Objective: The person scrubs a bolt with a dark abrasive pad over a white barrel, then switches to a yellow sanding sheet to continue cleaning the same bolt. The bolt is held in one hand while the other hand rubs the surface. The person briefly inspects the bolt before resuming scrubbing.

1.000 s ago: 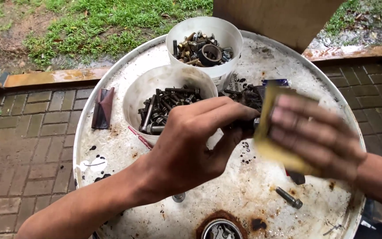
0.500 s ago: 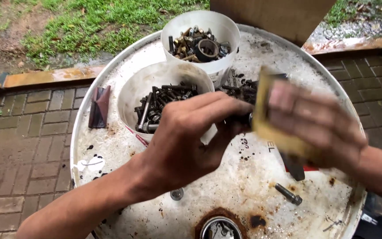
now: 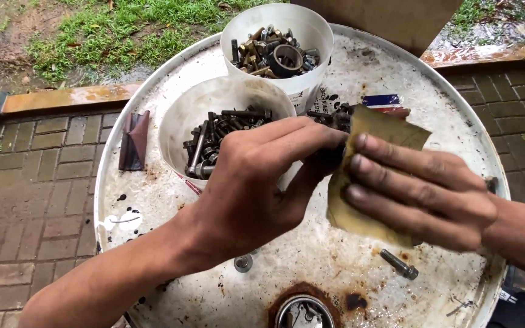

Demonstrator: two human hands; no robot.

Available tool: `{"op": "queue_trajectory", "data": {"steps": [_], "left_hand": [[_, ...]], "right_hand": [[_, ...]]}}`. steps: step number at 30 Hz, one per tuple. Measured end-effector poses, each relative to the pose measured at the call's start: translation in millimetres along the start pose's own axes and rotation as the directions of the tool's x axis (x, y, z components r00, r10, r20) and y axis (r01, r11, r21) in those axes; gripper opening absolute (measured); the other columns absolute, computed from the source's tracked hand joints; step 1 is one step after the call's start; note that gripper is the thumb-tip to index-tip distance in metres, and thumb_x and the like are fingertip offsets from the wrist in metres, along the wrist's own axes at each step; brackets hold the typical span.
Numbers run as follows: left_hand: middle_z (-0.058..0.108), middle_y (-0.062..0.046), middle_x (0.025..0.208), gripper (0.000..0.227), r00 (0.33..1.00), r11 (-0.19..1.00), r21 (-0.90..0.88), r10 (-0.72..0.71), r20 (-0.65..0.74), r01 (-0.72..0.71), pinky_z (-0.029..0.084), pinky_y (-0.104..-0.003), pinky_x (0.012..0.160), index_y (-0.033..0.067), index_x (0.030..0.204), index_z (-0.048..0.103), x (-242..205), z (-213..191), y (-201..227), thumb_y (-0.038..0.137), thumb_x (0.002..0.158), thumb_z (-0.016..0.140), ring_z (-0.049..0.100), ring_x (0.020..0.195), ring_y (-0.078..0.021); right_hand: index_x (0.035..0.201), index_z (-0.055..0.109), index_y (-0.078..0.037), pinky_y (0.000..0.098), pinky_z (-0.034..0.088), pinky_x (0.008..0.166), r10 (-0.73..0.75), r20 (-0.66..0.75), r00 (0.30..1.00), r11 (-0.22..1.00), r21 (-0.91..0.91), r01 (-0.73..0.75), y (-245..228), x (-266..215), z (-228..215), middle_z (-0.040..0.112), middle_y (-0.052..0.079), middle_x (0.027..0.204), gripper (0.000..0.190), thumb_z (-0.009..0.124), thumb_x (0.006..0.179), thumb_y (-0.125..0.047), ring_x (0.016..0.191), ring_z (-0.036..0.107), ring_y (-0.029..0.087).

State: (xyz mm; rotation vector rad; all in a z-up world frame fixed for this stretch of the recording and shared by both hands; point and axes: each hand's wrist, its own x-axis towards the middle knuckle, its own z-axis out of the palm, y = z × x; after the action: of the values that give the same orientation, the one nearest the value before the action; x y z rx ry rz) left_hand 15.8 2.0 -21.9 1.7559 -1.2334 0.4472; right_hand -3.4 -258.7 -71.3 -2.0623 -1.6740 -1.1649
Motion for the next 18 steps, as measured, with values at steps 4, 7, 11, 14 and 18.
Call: {"op": "queue_trajectory", "data": {"steps": [4,7,11,14,18], "left_hand": [[0.074,-0.017,0.101,0.016,1.000,1.000,0.022,-0.018,-0.003,0.018,0.061,-0.037,0.076,-0.0044,0.111,0.063,-1,0,2,-0.010,0.095,0.065,0.073,0.086,-0.0293],[0.072,-0.015,0.096,0.016,1.000,1.000,0.017,-0.016,0.001,0.016,0.059,-0.036,0.072,-0.0022,0.107,0.062,-1,-2,4,-0.012,0.094,0.064,0.070,0.082,-0.0274],[0.064,-0.011,0.087,0.020,0.999,0.999,-0.007,-0.033,0.020,0.033,0.054,-0.033,0.066,-0.0026,0.101,0.058,0,-3,6,-0.017,0.089,0.063,0.062,0.074,-0.0230],[0.059,-0.010,0.082,0.018,0.999,0.999,0.022,-0.032,0.023,0.032,0.046,-0.033,0.060,-0.0016,0.094,0.056,0,-3,5,-0.017,0.087,0.062,0.054,0.068,-0.0220],[0.061,-0.011,0.084,0.019,0.998,0.997,0.066,-0.049,0.028,0.047,0.048,-0.034,0.059,-0.0020,0.096,0.056,-1,2,0,-0.015,0.084,0.060,0.056,0.070,-0.0235]], "right_hand": [[0.123,0.063,0.011,0.0590,0.052,0.113,0.090,0.086,0.992,0.996,-0.005,-0.089,-3,-4,-7,0.062,0.037,0.128,0.035,0.067,0.101,-0.017,0.122,0.065,0.050],[0.115,0.069,0.005,0.0502,0.058,0.101,-0.057,0.088,0.994,0.998,-0.023,0.059,-2,9,-4,0.070,0.029,0.116,0.019,0.071,0.097,-0.001,0.110,0.072,0.043],[0.119,0.064,0.015,0.0599,0.055,0.109,0.168,-0.027,0.985,0.986,-0.004,-0.168,2,10,2,0.063,0.042,0.124,0.036,0.063,0.101,-0.016,0.121,0.065,0.061],[0.116,0.068,0.007,0.0499,0.059,0.102,-0.033,0.016,0.999,0.999,-0.012,0.033,-4,3,6,0.066,0.034,0.118,0.019,0.071,0.097,0.002,0.111,0.072,0.047],[0.110,0.069,0.005,0.0529,0.062,0.098,0.010,-0.012,1.000,0.998,0.061,-0.009,3,-5,13,0.072,0.029,0.110,0.030,0.057,0.101,-0.021,0.104,0.076,0.044]]}}
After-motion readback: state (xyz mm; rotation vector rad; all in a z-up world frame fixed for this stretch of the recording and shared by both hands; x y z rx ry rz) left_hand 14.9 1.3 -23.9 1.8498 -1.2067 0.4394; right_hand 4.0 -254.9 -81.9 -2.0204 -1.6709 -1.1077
